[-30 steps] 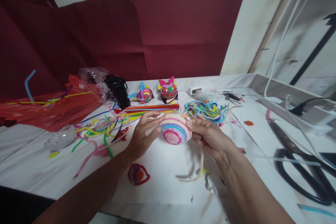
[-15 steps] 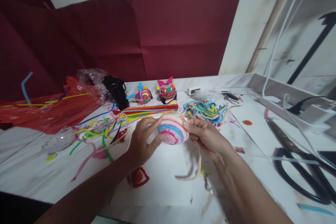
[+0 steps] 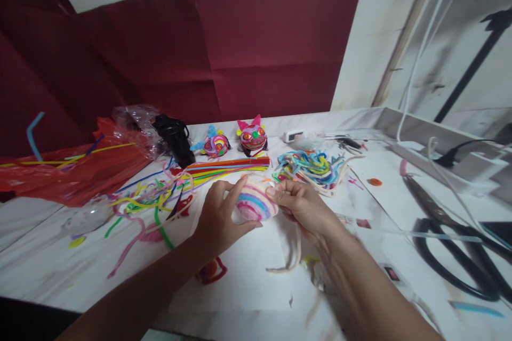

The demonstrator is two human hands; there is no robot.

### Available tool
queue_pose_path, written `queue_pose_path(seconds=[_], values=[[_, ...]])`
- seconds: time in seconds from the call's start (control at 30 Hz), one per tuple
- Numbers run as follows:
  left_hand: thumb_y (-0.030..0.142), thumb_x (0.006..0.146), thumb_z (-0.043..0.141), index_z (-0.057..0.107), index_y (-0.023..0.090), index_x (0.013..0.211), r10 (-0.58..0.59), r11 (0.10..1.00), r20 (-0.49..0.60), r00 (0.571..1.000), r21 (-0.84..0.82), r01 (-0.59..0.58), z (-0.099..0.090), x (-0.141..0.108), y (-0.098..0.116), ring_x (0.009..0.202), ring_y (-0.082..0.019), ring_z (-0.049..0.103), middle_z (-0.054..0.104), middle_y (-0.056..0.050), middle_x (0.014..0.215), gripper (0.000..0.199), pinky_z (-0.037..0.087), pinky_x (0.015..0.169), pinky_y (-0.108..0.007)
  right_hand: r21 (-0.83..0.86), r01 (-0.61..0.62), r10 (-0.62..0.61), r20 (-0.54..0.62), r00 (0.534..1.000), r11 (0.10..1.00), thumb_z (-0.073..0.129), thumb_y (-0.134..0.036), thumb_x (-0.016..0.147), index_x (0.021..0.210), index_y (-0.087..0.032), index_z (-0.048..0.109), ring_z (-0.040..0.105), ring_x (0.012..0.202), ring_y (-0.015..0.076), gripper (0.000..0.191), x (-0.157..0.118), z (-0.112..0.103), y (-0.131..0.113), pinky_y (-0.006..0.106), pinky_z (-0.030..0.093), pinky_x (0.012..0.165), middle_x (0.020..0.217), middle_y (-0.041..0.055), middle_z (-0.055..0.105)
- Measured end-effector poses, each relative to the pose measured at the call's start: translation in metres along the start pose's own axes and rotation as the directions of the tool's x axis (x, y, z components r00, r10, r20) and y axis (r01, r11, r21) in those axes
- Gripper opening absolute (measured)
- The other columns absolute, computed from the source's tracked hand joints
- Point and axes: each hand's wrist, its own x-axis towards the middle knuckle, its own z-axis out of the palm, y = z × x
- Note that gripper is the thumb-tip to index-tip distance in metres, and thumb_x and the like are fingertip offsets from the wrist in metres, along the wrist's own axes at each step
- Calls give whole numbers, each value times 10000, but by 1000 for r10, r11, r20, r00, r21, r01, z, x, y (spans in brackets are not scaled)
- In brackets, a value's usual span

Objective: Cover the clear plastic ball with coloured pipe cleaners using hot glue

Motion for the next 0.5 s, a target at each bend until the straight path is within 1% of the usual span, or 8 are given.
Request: queue_pose_path(seconds=[0.07, 0.17, 0.3, 0.4, 0.5], values=[[529, 654, 793, 429, 203, 1407, 11, 1000, -13, 1000, 13, -11, 2, 0, -1, 873, -257, 530, 538, -85, 981, 897, 486, 761, -417, -2, 0, 0, -2, 1000, 1000, 913, -424, 433, 573, -200, 547, 227, 418, 40, 451, 0, 0, 0, 238, 91, 439, 436, -90, 398], [507, 685, 773, 433, 197, 1401, 41, 999, -50, 998, 21, -40, 3, -1, -3, 863, -251, 536, 540, -85, 975, 851, 491, 754, -413, 0, -7, 7, -3, 1000, 1000, 917, -411, 433, 585, -197, 546, 236, 417, 36, 454, 0, 0, 0, 236, 96, 440, 440, -95, 394], [490, 693, 768, 460, 175, 1382, 62, 998, -98, 993, 8, -61, 4, -1, -5, 890, -257, 547, 538, -95, 979, 818, 496, 784, -425, 27, -18, 18, -1, 1000, 999, 932, -371, 400, 600, -188, 580, 257, 426, 34, 444, -1, -1, -2, 230, 108, 446, 457, -90, 438], [497, 690, 768, 461, 200, 1390, 56, 998, -116, 992, -8, -57, 5, 0, -8, 893, -253, 547, 536, -90, 983, 819, 501, 800, -429, 40, -15, 15, -2, 1000, 999, 935, -358, 388, 615, -180, 613, 280, 437, 37, 433, -2, -2, -4, 230, 126, 451, 476, -75, 483], [485, 694, 770, 432, 224, 1410, 88, 994, -163, 983, -43, -97, 6, 1, -10, 931, -261, 554, 532, -90, 1012, 834, 508, 840, -448, 59, -15, 15, 2, 1000, 998, 934, -350, 383, 634, -178, 633, 301, 443, 41, 428, -2, -2, -4, 229, 140, 451, 494, -67, 509]])
